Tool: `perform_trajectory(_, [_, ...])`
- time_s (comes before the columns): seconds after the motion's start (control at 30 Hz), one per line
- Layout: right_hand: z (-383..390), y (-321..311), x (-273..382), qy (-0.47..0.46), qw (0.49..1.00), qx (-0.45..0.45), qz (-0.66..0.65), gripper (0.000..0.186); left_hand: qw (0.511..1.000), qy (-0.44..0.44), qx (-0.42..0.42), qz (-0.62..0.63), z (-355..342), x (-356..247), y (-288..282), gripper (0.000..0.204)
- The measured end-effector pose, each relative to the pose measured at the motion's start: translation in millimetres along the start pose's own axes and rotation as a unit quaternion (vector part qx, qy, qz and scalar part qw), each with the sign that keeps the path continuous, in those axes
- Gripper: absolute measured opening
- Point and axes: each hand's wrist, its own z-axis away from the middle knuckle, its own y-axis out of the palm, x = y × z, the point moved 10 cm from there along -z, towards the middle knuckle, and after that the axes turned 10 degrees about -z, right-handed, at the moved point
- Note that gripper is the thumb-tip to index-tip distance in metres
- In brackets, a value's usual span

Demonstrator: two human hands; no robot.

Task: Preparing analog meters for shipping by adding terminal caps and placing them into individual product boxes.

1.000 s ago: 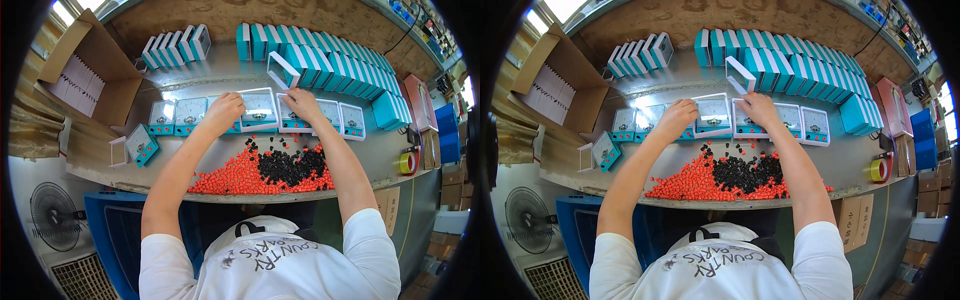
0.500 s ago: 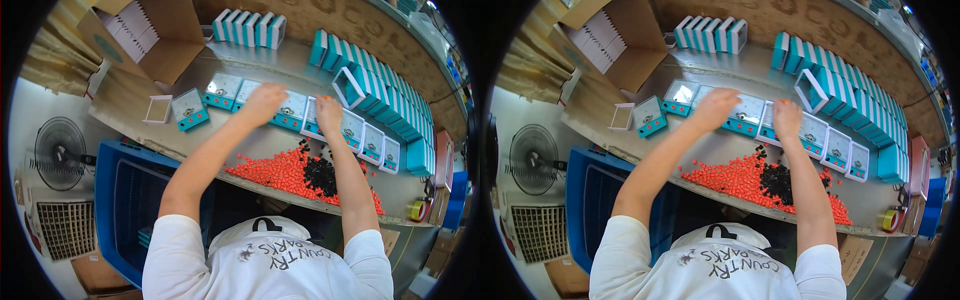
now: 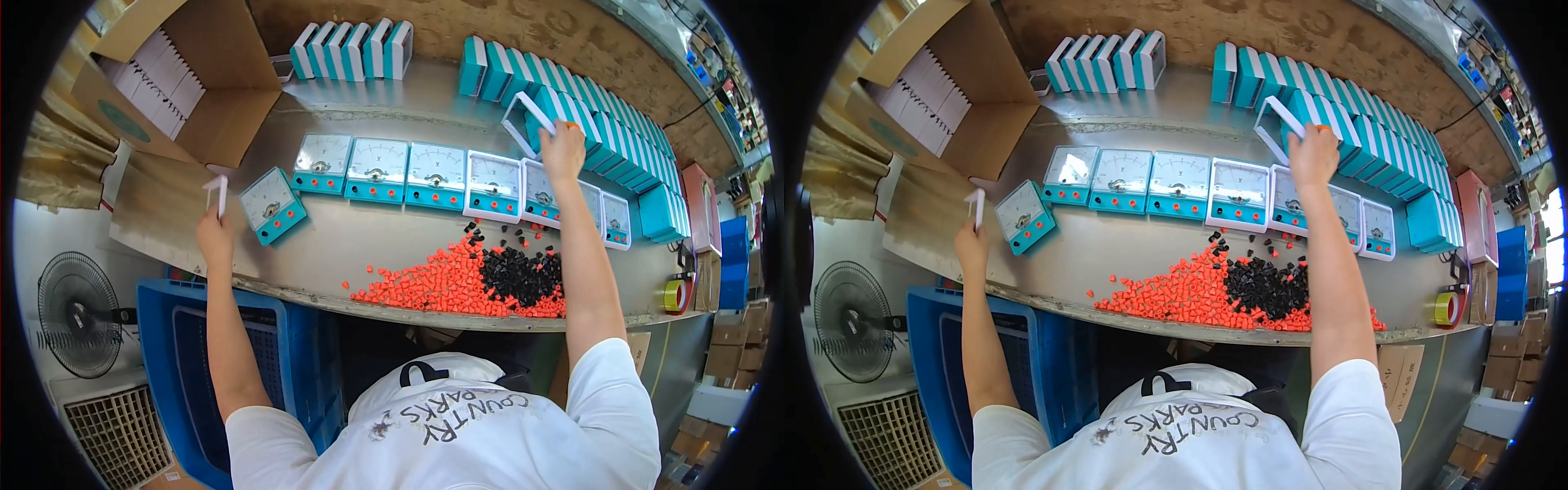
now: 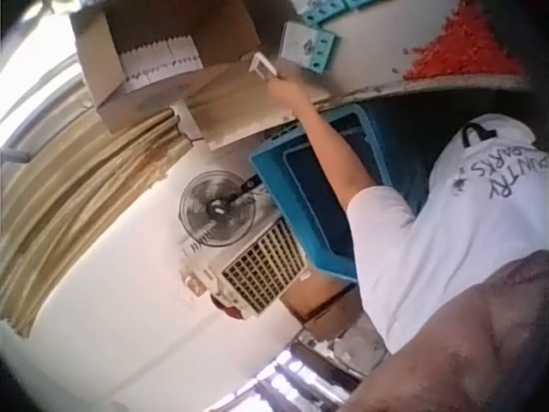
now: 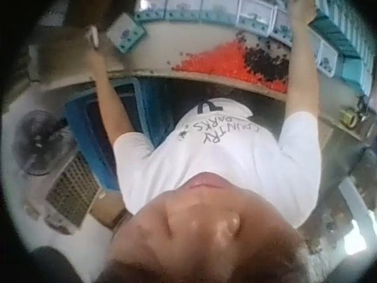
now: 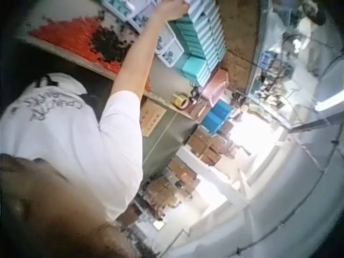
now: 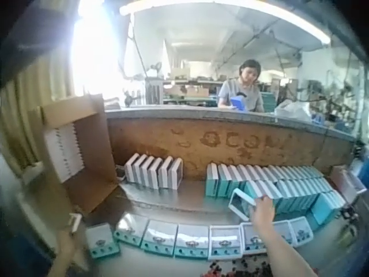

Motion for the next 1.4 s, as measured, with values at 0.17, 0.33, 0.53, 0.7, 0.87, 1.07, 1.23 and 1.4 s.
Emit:
perform_trajectory(0.17, [-6, -6, 17, -0.017, 0.997, 0.018, -0.08, 0.022, 0.713, -0.155, 0.005, 0.684, 3, -70, -17, 0.015])
perform_trajectory(0.33, [-3, -32, 84, 0.011, 0.934, -0.029, -0.356, 0.017, 0.393, -0.255, 0.202, 0.86, 38, -168, 44, 0.018])
perform_trajectory(0.53, [93, 63, 83, 0.394, 0.52, 0.19, -0.734, 0.018, 0.562, -0.209, 0.45, 0.661, 75, -219, 47, 0.019])
perform_trajectory(0.7, [119, 47, 87, 0.314, 0.725, 0.297, -0.536, 0.023, 0.922, 0.083, 0.167, 0.339, 31, -203, -12, 0.022])
perform_trajectory(0.87, [62, 8, 147, -0.15, 0.96, 0.031, -0.236, 0.03, 0.953, 0.16, -0.168, 0.193, 3, -223, -70, 0.024])
perform_trajectory(1.07, [37, 73, 171, -0.196, 0.97, 0.107, -0.094, 0.016, 0.966, 0.147, -0.003, 0.211, -9, -226, -25, 0.025])
perform_trajectory(1.23, [60, 82, 188, -0.15, 0.953, 0.221, -0.141, 0.017, 0.956, 0.128, -0.002, 0.263, -35, -204, -31, 0.023])
perform_trajectory(1.4, [74, 82, 171, -0.178, 0.946, 0.177, -0.205, 0.021, 0.954, 0.138, -0.023, 0.264, -125, -190, -2, 0.026])
